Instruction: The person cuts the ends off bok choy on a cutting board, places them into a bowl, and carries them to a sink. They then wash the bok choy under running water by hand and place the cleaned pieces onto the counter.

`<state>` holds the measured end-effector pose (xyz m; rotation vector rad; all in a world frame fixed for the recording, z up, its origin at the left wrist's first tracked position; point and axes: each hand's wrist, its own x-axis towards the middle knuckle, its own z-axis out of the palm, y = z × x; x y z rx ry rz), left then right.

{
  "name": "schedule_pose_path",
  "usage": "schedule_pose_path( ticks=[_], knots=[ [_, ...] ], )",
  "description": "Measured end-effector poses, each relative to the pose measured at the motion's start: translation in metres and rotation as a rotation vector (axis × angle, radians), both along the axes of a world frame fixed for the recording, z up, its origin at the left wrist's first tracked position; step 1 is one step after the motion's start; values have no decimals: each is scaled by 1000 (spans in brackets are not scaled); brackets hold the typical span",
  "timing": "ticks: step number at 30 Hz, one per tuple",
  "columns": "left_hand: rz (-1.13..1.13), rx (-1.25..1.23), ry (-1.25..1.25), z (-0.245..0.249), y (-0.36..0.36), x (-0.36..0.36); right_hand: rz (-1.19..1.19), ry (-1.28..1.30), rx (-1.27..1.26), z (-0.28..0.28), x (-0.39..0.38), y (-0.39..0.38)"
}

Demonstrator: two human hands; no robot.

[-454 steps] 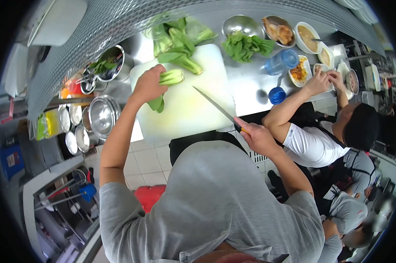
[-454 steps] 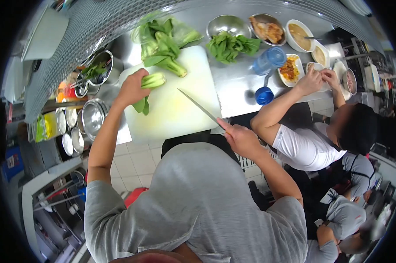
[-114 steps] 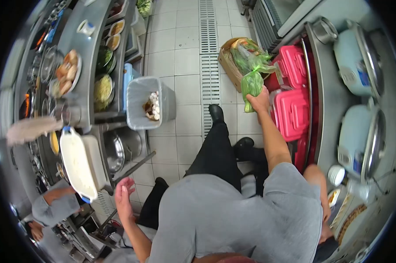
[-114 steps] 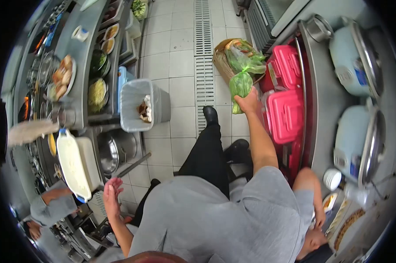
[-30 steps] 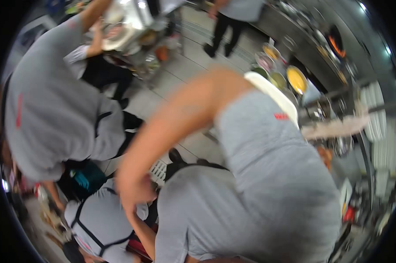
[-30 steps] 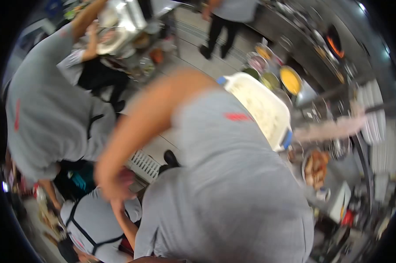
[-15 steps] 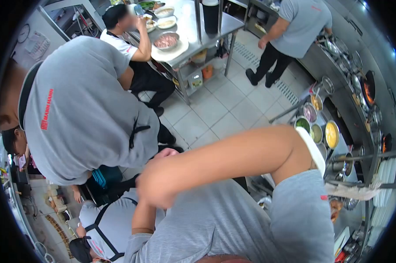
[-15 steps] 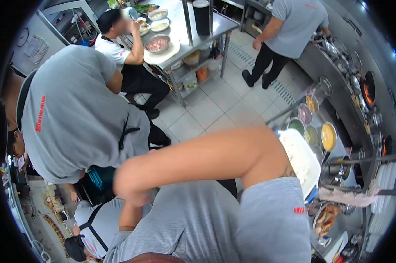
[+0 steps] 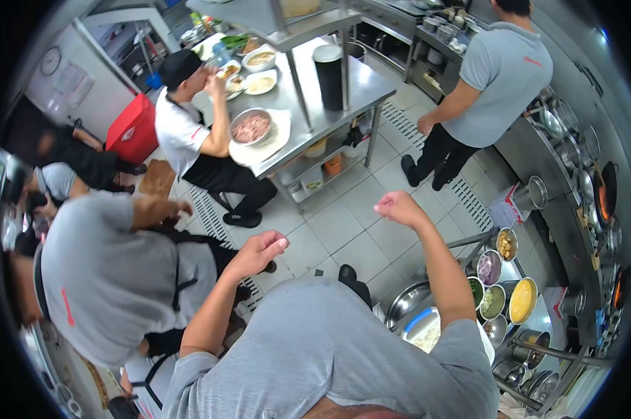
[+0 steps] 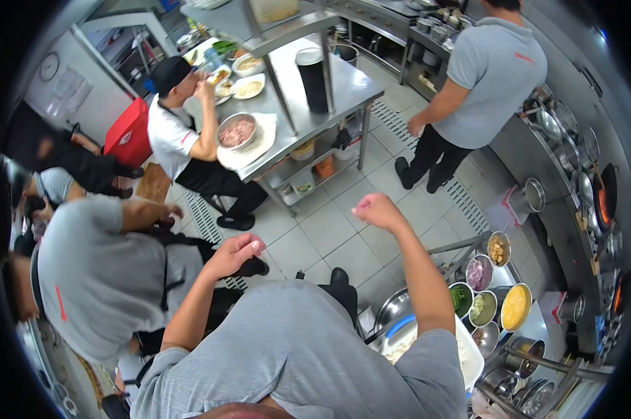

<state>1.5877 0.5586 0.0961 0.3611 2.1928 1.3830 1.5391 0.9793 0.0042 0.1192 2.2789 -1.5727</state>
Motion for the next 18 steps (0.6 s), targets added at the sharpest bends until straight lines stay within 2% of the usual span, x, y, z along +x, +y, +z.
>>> schedule_pose_path(
  ticks=[5, 9, 12, 18],
  knots=[
    [-48, 31, -30, 23, 52, -77, -232, -78, -73, -34, -101, 42],
    [-35, 83, -105, 9, 71, -132, -372, -170, -164, -60, -187, 72],
    [-14, 158, -111, -11, 88, -179, -370, -185, -94, -63, -249, 97],
    [-71, 204, -137, -6, 153, -269, -499, -208, -40, -65, -357, 154]
  ],
)
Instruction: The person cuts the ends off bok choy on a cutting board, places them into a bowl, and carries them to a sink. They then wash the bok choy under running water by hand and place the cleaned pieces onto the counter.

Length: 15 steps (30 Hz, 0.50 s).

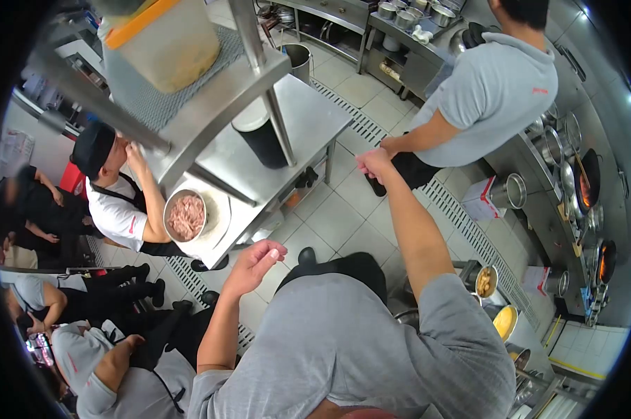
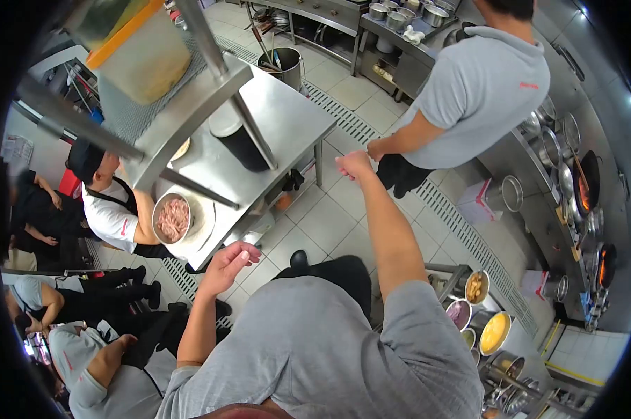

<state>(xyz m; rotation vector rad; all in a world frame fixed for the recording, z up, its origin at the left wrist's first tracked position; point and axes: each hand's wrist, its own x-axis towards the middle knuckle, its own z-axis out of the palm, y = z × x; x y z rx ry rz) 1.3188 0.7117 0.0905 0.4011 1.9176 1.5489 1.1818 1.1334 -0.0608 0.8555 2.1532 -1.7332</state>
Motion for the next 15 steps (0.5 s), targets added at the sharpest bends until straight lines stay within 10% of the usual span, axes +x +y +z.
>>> schedule_pose_path(
  ticks=[15],
  knots=[
    [186, 44, 79, 30, 194, -110, -83, -136, -237, -66, -167, 123]
  ],
)
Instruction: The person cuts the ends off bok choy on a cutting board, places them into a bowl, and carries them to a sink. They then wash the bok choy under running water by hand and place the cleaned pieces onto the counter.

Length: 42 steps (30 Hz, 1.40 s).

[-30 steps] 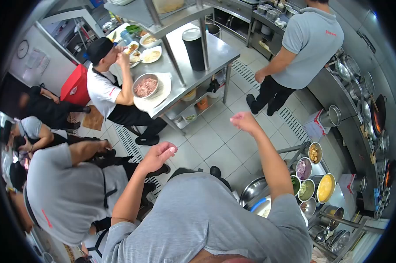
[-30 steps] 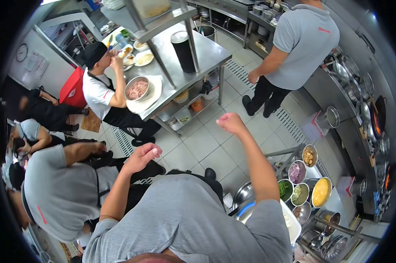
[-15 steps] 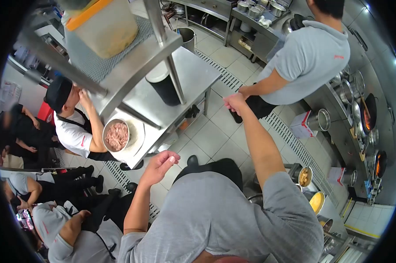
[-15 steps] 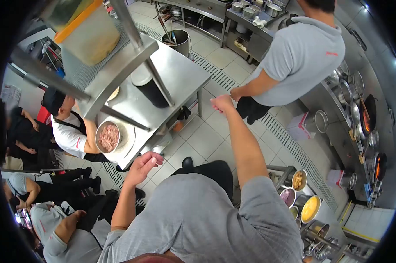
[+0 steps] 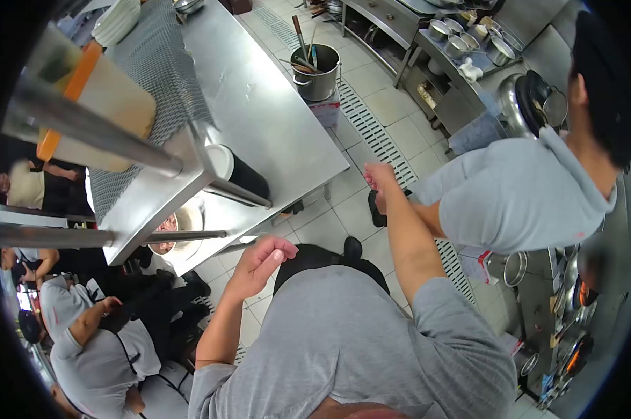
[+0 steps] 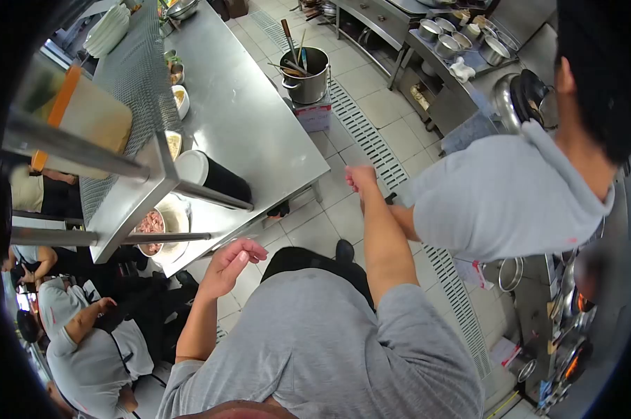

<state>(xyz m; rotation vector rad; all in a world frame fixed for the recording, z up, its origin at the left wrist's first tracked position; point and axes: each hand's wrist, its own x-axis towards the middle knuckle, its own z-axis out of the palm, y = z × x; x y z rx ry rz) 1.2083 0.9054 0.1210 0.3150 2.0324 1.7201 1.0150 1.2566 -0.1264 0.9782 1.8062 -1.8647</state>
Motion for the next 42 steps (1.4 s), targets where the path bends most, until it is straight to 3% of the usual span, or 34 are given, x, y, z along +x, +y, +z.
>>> schedule_pose_path(
  ticks=[11, 22, 24, 25, 26, 29, 30, 31, 32, 33, 34, 35, 37, 39, 42],
  knots=[
    [166, 132, 12, 4, 47, -55, -77, -210, -173, -62, -24, 21],
    [226, 84, 7, -2, 62, -117, -49, -260, -99, -82, -79, 79],
    [244, 133, -35, -14, 74, -128, 50, -178, -153, -96, -84, 108],
    [342, 118, -42, -15, 71, -124, 144, -95, -239, -137, -86, 130],
    [371, 31, -110, -9, 66, -121, 338, -245, -300, -114, -106, 123],
    [515, -161, -203, -19, 41, -62, 558, -465, -451, -115, -176, 145],
    [474, -534, -290, -11, 23, -36, 522, -444, -446, -105, -185, 160],
    [719, -529, -441, -49, -2, 28, 423, -401, -456, -102, -180, 180],
    [814, -488, -512, -61, -46, 75, 290, -237, -261, -113, -179, 187],
    [917, -443, -577, -73, -89, 118, 350, -140, -223, -117, -181, 215],
    [1024, -396, -635, -85, -129, 161, 330, -246, -200, -93, -179, 220],
    [991, -568, -503, -59, -104, 144, 347, -331, -209, -74, -199, 209],
    [1017, -367, -803, -60, -75, 124, 368, -297, -208, -73, -204, 206],
    [634, -382, -898, -45, -14, 68, 374, -228, -211, -59, -221, 204],
    [450, -325, -636, -46, 51, -16, 422, -158, -222, -56, -217, 186]
  ],
)
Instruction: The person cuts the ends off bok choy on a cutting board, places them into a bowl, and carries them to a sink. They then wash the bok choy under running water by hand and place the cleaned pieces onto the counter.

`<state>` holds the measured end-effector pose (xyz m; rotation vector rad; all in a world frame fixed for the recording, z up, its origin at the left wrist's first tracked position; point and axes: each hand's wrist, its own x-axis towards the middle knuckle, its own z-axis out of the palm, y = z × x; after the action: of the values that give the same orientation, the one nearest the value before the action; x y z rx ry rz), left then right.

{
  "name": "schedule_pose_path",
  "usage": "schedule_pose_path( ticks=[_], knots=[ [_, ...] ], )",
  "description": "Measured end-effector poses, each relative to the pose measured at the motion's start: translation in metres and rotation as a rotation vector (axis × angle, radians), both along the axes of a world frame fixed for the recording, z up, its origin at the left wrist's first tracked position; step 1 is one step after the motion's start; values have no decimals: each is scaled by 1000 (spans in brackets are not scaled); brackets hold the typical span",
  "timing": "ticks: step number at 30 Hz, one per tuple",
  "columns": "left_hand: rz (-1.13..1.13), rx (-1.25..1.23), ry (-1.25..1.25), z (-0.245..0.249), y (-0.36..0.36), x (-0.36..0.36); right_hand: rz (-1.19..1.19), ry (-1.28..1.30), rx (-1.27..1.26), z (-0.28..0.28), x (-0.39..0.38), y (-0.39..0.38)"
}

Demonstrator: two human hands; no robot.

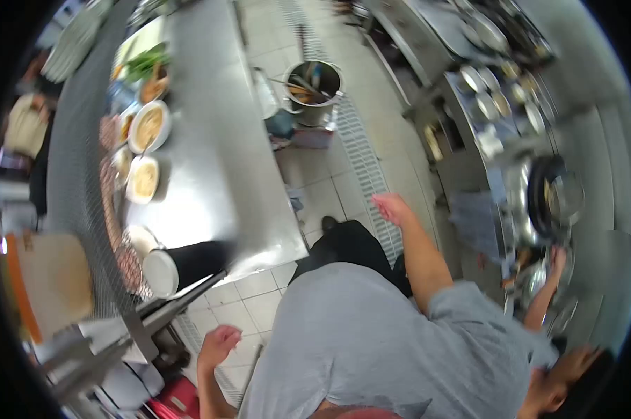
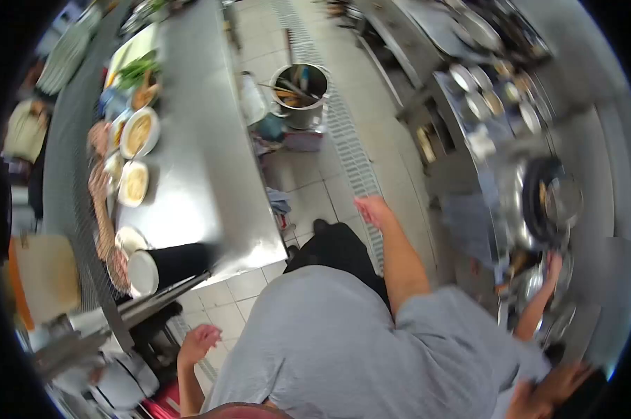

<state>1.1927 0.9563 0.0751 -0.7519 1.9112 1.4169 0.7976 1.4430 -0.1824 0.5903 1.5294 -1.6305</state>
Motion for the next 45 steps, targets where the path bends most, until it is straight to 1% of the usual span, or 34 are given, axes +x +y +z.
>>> schedule_pose_path(
  ticks=[1, 2, 3, 5, 6, 8, 10, 11, 12, 14, 15, 16, 18, 19, 20, 21, 23, 24, 27, 28, 31, 32, 35, 36, 39, 43, 44, 45],
  knots=[
    [-37, 48, 120, -3, 16, -17, 20, 15, -47, 6, -2, 0],
    [-36, 100, 109, 16, 38, -49, 31, 40, -38, 6, -8, 3],
    [-43, 153, 102, 35, 57, -83, 39, -43, -57, 13, -22, 9],
    [30, 231, 155, 33, 83, -131, 26, -109, -41, 19, -60, 30],
    [47, 285, 185, 27, 98, -158, 6, -80, -32, 21, -79, 43],
    [99, 275, 272, 13, 125, -216, -30, -13, -23, 26, -139, 63],
    [140, 227, 314, 4, 150, -277, -22, 132, 40, 30, -212, 70],
    [168, 249, 364, 3, 165, -307, -26, 176, 77, 30, -229, 81],
    [151, 277, 361, 2, 180, -334, -42, 175, -7, 45, -256, 79],
    [120, 330, 380, -6, 205, -389, 31, 247, -34, 70, -306, 70],
    [110, 359, 384, -10, 217, -410, 106, 288, -9, 83, -330, 63],
    [95, 388, 392, -11, 227, -430, 177, 334, 15, 96, -354, 53],
    [71, 363, 365, 1, 234, -469, 376, 422, -15, 129, -406, 27],
    [62, 346, 351, 7, 237, -483, 416, 453, 4, 147, -430, 15],
    [118, 355, 379, 2, 240, -494, 461, 496, 5, 166, -458, -7],
    [117, 333, 372, 4, 241, -508, 519, 539, -6, 184, -481, -28],
    [150, 262, 363, 12, 241, -534, 575, 604, -69, 221, -520, -72],
    [148, 225, 379, 10, 241, -548, 597, 635, -90, 231, -538, -90],
    [216, 233, 432, -5, 239, -594, 681, 687, -187, 253, -590, -144],
    [212, 196, 417, 0, 235, -615, 708, 675, -232, 264, -604, -160],
    [344, 220, 518, -23, 223, -679, 773, 656, -258, 273, -660, -201],
    [349, 175, 492, -27, 218, -698, 774, 636, -254, 275, -673, -211],
    [383, 133, 558, 2, 212, -749, 862, 624, -176, 268, -727, -243],
    [406, 120, 563, 8, 209, -758, 884, 621, -186, 267, -743, -257],
    [451, -40, 568, 30, 194, -769, 955, 617, -218, 260, -779, -308],
    [740, -216, 483, 32, 187, -779, 1117, 650, -247, 263, -820, -403],
    [852, -199, 438, 40, 188, -787, 1154, 661, -254, 259, -828, -431],
    [956, -199, 487, 36, 189, -796, 1201, 665, -256, 252, -836, -459]
  ],
)
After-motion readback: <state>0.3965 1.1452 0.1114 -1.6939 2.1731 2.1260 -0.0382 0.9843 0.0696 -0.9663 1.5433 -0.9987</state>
